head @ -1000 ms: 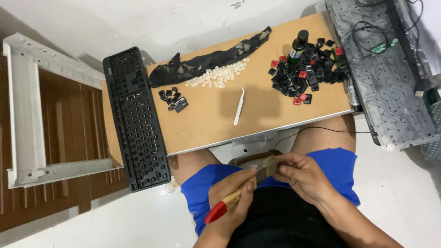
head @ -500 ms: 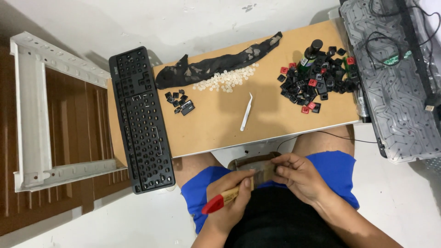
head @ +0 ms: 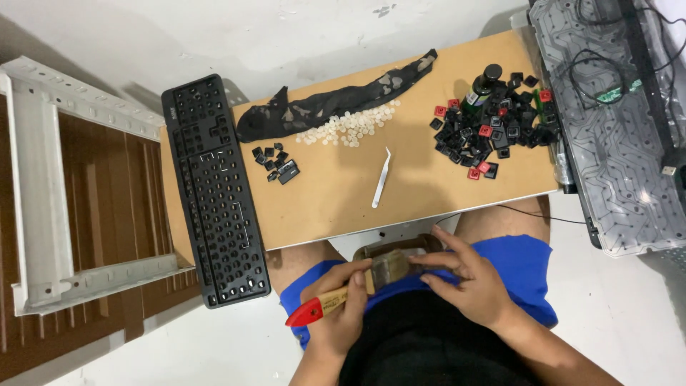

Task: Cleaning individual keyboard keycaps using a paintbrush at a workbench.

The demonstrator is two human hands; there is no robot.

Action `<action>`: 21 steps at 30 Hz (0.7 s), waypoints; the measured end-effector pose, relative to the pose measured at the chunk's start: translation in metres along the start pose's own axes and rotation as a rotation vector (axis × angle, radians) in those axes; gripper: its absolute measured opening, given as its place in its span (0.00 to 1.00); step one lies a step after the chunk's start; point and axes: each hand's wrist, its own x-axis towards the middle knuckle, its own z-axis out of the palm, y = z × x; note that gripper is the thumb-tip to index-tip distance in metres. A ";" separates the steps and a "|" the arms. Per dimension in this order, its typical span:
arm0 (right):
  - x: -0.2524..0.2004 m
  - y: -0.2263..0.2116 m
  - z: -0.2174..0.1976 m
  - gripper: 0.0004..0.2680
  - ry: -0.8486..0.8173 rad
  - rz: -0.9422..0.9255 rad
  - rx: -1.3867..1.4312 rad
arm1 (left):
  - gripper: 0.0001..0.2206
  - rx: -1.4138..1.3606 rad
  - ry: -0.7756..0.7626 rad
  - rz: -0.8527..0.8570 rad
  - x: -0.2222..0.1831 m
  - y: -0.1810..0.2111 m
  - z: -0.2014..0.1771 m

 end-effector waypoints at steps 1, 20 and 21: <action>0.000 0.002 -0.001 0.30 -0.003 -0.001 0.001 | 0.10 0.002 0.003 0.000 0.000 -0.002 0.003; 0.022 0.019 -0.002 0.11 -0.018 0.103 0.067 | 0.10 -0.018 0.000 0.004 0.003 -0.001 0.008; 0.022 0.028 -0.002 0.11 -0.005 0.111 0.098 | 0.11 -0.037 0.008 0.007 0.002 0.002 0.008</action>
